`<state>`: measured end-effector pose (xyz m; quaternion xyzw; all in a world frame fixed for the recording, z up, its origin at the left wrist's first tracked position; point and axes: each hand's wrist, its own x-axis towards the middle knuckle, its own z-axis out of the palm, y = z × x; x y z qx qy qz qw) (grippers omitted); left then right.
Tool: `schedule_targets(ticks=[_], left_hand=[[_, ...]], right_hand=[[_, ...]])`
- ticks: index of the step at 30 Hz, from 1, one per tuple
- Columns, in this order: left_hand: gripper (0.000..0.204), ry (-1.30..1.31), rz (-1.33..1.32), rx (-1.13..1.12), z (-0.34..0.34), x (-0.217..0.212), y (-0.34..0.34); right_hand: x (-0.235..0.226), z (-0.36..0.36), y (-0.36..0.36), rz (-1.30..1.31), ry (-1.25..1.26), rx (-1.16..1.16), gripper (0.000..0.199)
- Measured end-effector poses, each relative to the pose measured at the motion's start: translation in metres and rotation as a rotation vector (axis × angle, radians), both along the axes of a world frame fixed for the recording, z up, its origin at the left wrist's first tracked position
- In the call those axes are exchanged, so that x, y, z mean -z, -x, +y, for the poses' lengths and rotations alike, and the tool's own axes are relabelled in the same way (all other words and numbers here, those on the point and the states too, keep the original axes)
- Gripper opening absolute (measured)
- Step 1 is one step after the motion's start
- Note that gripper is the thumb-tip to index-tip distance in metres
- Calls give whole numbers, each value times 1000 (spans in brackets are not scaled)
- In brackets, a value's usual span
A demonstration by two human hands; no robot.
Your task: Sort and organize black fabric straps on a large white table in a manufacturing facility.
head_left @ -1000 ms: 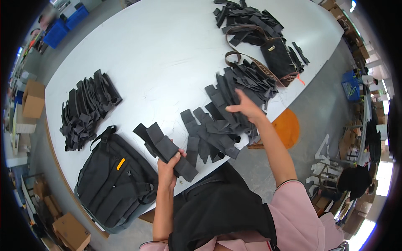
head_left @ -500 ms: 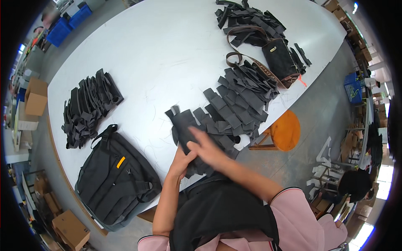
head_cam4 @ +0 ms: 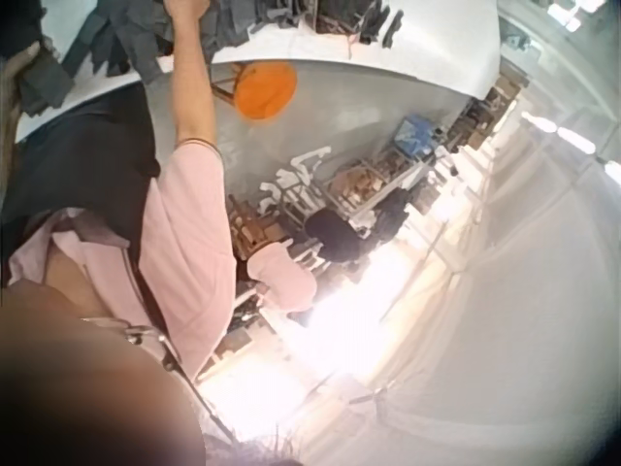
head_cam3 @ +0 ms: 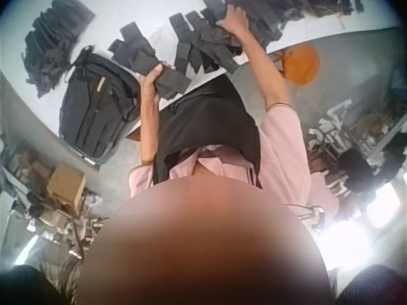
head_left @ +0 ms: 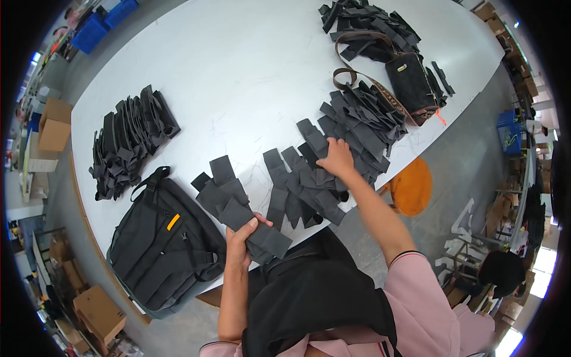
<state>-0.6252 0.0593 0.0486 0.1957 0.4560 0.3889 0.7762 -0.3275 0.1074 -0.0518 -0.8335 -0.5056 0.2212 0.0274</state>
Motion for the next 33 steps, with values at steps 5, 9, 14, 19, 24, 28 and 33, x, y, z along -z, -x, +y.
schedule_targets(ticks=[5, 9, 14, 19, 24, 28, 33], left_hand=[[61, -25, -47, -95, -11, 8, 30], [58, 16, -23, -65, -9, 14, 25], [26, 17, 60, 53, -9, 6, 17], [41, -13, -24, -9, -10, 7, 18], [27, 10, 24, 77, -12, 8, 16], [26, 40, 54, 87, -16, 11, 15], [36, 43, 113, 74, -18, 13, 24]], right_hand=[[-64, -15, -18, 514, -139, 129, 64], [-48, -70, -6, 179, -99, -334, 60], [-48, -61, -8, 145, 120, -284, 63], [-89, -56, -20, 664, -122, 90, 72], [-74, -86, 29, 267, -103, -193, 70], [-40, -97, 42, 148, -125, -436, 66], [-75, -80, 33, 251, -144, -434, 52]])
